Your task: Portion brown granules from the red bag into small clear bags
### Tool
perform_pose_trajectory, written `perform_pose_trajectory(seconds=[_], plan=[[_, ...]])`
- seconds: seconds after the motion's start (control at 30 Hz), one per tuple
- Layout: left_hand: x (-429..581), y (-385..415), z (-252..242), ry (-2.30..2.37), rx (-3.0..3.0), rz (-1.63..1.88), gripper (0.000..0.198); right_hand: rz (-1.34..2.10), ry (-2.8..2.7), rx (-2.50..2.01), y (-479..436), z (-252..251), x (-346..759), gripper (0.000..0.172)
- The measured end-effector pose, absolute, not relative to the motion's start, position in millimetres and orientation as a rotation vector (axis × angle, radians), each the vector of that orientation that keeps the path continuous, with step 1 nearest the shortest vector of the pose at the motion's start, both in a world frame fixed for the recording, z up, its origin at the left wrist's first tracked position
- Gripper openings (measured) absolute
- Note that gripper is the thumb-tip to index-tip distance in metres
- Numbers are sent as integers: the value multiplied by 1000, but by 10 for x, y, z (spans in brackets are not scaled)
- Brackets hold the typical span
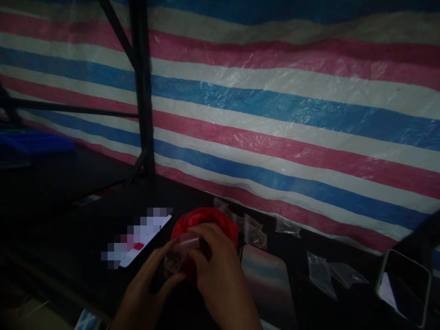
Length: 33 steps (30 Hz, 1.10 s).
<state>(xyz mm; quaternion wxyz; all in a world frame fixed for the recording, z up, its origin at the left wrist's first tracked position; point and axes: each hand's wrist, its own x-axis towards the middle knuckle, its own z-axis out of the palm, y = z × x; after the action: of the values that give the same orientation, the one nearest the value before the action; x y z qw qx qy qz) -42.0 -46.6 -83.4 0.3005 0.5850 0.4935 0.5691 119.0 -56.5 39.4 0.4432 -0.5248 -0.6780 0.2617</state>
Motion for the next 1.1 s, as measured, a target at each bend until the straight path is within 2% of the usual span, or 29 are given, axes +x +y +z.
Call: perform_pose_trajectory(seconds=[0.17,0.3,0.37,0.47,0.63,0.83,0.93,1.1], plan=[[-413,-510,-712,1309,1502,1483,54,501,-1604,-1432,-487,280,1322,41],[-427,-512,-706,1329,1488,1572,61,516,-1694,-1458,-641,431,1186,14],[-459,-504,-759,1353,1521,1612,65,625,-1760,-1526,-739,530,1041,7],[-519,-493,-860,1309,1659,1589,69,722,-1868,-1570,-808,582,861,14],[-498,-500,-907,1343,1711,1489,72,571,-1877,-1574,-773,542,924,16],[-410,-536,-825,1300,1745,1491,53,444,-1773,-1509,-802,606,1150,22],[-359,-558,-844,1321,1874,1482,50,437,-1758,-1509,-825,623,1217,23],[-225,-678,-859,1358,2129,1549,79,329,-1614,-1532,-1003,788,1537,17]])
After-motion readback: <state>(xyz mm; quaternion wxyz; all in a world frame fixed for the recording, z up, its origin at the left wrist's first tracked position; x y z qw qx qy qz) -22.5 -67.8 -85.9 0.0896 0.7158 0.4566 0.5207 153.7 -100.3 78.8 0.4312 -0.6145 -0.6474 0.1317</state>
